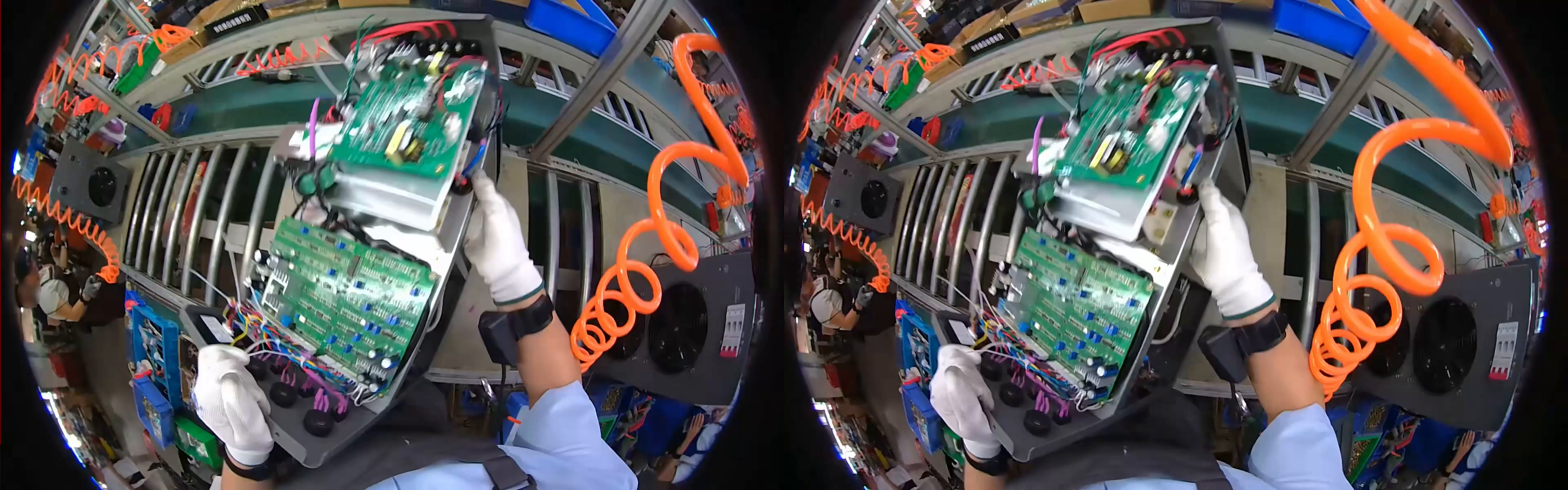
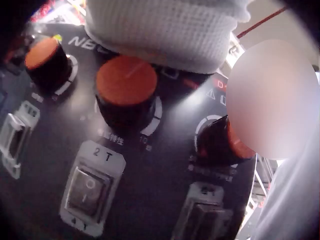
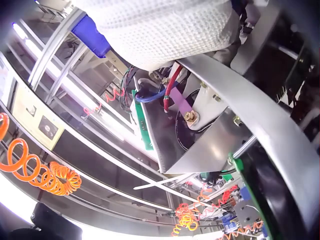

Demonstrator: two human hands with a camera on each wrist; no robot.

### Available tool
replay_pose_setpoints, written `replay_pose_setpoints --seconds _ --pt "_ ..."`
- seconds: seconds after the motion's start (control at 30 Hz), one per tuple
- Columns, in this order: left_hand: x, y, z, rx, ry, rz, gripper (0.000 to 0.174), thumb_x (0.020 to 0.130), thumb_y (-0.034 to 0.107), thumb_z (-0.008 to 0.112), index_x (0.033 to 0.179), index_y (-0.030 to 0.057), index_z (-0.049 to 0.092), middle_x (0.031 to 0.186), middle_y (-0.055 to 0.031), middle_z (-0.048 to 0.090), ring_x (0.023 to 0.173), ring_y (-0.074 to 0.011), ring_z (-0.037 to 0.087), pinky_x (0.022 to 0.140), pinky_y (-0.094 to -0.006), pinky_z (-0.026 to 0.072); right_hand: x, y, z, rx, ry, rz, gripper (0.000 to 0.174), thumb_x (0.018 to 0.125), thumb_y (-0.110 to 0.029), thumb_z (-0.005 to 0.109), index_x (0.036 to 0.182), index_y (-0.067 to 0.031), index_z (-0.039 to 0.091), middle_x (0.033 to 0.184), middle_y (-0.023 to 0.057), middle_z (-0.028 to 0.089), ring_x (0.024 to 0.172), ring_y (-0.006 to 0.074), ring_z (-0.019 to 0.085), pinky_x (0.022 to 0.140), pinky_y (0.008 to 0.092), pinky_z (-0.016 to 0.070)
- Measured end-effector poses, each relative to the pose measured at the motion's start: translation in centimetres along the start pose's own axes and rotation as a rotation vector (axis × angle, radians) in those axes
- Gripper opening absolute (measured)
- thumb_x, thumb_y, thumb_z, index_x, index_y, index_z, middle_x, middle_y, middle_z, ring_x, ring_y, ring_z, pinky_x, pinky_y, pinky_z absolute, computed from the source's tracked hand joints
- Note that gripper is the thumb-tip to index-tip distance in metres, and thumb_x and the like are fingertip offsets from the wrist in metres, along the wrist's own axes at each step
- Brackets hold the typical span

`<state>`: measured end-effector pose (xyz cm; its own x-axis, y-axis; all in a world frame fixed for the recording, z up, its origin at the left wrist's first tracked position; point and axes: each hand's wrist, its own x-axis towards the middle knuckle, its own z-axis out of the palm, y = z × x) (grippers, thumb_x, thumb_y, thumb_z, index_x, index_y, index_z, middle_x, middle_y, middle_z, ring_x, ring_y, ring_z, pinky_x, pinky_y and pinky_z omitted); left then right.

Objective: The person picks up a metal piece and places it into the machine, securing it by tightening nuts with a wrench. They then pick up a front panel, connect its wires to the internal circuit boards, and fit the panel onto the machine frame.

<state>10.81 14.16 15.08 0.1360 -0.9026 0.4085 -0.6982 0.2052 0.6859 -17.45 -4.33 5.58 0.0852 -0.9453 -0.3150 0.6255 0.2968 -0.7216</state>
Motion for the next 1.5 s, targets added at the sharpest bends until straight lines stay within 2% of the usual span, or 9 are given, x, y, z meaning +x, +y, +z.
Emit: replay_pose_setpoints --seconds 0.17,0.57,0.77,0.97,1.03,1.1,1.3,1.37,1.5 --pt "0.3 3.0 3.1 0.239 -0.313 0.422 0.007 0.064 0.010 0.060 0.066 0.0099 0.053 0.069 -0.0069 0.048 0.067 -0.0291 0.050 0.059 -0.0380 0.0386 -0.8 -0.2 -3.6 -0.091 0.190 -0.005 0.044 0.098 -0.040 0.051 0.117 -0.0013 0.058 0.109 0.0113 0.064 0.093 0.0193 0.065 0.078 0.0331 0.0535" --pt "0.9 5.2 2.1 0.215 -0.367 0.637 0.022 0.081 0.003 0.058 0.102 0.0046 0.065 0.092 -0.0118 0.062 0.093 -0.0259 0.060 0.085 -0.0350 0.0451 -10.0 0.6 -8.2 -0.706 0.244 -0.567 0.070 0.098 -0.049 0.045 0.140 0.0063 0.038 0.137 0.0189 0.048 0.126 0.0283 0.048 0.103 0.0393 0.0388" --pt "3.0 -9.5 -0.5 -0.612 -0.172 0.037 0.052 0.104 0.040 0.036 0.135 -0.0010 0.046 0.128 -0.0127 0.055 0.117 -0.0210 0.053 0.101 -0.0337 0.0393 -23.1 7.8 -2.5 -0.272 -0.379 -0.595 0.060 0.102 -0.032 0.044 0.149 -0.0013 0.024 0.139 0.0117 0.042 0.102 0.0093 0.051 0.093 0.0239 0.0381" --pt "1.5 -12.1 2.6 -1.190 -0.416 -0.149 0.059 0.100 0.048 0.044 0.135 -0.0002 0.048 0.126 -0.0054 0.057 0.111 -0.0133 0.054 0.099 -0.0289 0.0405 -22.8 14.6 1.4 -1.567 0.361 -1.121 0.018 0.100 -0.015 0.043 0.111 -0.0030 0.051 0.117 0.0127 0.055 0.099 0.0201 0.058 0.086 0.0350 0.0471" --pt "0.3 -12.2 1.6 -0.977 -0.355 0.137 0.059 0.100 0.047 0.046 0.135 -0.0007 0.049 0.130 -0.0038 0.055 0.116 -0.0107 0.051 0.104 -0.0278 0.0360 -22.8 15.9 3.1 0.146 0.055 -0.773 0.025 0.100 -0.024 0.050 0.116 -0.0036 0.051 0.113 0.0072 0.057 0.096 0.0181 0.058 0.088 0.0335 0.0452" --pt "1.5 -13.2 2.3 -1.123 -0.428 -0.007 0.058 0.100 0.046 0.046 0.135 0.0000 0.050 0.131 -0.0033 0.054 0.117 -0.0102 0.049 0.106 -0.0283 0.0340 -24.8 14.3 4.7 -0.656 0.321 -0.682 0.034 0.102 -0.028 0.046 0.126 -0.0035 0.048 0.115 0.0084 0.057 0.106 0.0182 0.055 0.097 0.0300 0.0414" --pt "-3.1 -12.0 1.1 -0.950 -0.251 0.076 0.061 0.102 0.045 0.040 0.148 0.0053 0.033 0.143 -0.0038 0.043 0.130 -0.0124 0.041 0.109 -0.0291 0.0300 -23.9 15.2 0.4 0.089 0.134 -0.804 0.045 0.101 -0.035 0.051 0.132 -0.0029 0.044 0.121 0.0080 0.055 0.109 0.0173 0.053 0.098 0.0271 0.0395" --pt "-3.1 -12.5 0.5 -0.864 -0.262 0.178 0.058 0.102 0.044 0.040 0.147 0.0059 0.035 0.143 -0.0046 0.043 0.130 -0.0133 0.041 0.109 -0.0299 0.0302 -27.0 15.4 1.7 -0.917 0.325 -0.730 0.054 0.102 -0.040 0.044 0.139 -0.0017 0.037 0.134 0.0129 0.050 0.125 0.0233 0.047 0.106 0.0315 0.0348" --pt "-6.5 -13.0 -1.8 -0.866 0.060 0.120 0.037 0.098 0.012 0.047 0.133 -0.0021 0.047 0.130 -0.0105 0.054 0.124 -0.0184 0.048 0.108 -0.0315 0.0330 -31.1 20.7 -2.2 -0.693 0.427 -0.912 0.052 0.099 -0.029 0.053 0.140 -0.0007 0.039 0.136 0.0177 0.050 0.128 0.0250 0.046 0.106 0.0346 0.0353"
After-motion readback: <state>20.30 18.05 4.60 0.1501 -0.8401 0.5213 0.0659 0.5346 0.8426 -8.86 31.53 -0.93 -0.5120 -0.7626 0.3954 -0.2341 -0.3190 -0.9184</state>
